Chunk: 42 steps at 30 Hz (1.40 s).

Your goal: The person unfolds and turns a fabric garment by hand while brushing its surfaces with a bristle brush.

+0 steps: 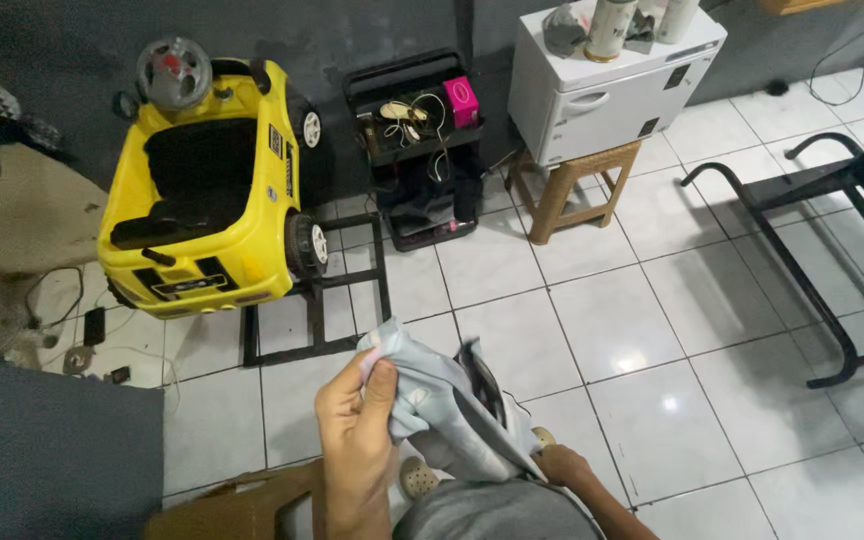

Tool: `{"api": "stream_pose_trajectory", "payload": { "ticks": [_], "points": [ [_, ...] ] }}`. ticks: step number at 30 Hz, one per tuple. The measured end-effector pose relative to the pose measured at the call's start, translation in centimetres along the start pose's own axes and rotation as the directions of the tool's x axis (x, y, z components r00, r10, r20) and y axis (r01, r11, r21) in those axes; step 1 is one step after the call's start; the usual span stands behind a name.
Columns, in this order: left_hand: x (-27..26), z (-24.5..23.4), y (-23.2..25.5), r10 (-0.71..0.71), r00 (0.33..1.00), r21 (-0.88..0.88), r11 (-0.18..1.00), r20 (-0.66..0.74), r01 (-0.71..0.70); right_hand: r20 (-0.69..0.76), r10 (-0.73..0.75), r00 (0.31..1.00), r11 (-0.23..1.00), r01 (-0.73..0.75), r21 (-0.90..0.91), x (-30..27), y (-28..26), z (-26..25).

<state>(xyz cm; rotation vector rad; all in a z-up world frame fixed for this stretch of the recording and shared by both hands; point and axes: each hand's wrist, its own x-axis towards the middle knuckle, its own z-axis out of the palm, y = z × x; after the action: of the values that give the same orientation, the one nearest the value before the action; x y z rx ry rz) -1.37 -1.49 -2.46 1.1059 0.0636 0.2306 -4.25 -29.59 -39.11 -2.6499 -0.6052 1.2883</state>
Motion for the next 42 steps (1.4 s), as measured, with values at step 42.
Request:
{"api": "stream_pose_trajectory", "payload": {
  "ticks": [42],
  "points": [
    [2.8, 1.6, -4.5, 0.068, 0.998, 0.559, 0.827, 0.003, -0.058, -0.523, 0.193, 0.83, -0.465, 0.546, 0.696, -2.7, -3.8, -6.8]
  ]
}}
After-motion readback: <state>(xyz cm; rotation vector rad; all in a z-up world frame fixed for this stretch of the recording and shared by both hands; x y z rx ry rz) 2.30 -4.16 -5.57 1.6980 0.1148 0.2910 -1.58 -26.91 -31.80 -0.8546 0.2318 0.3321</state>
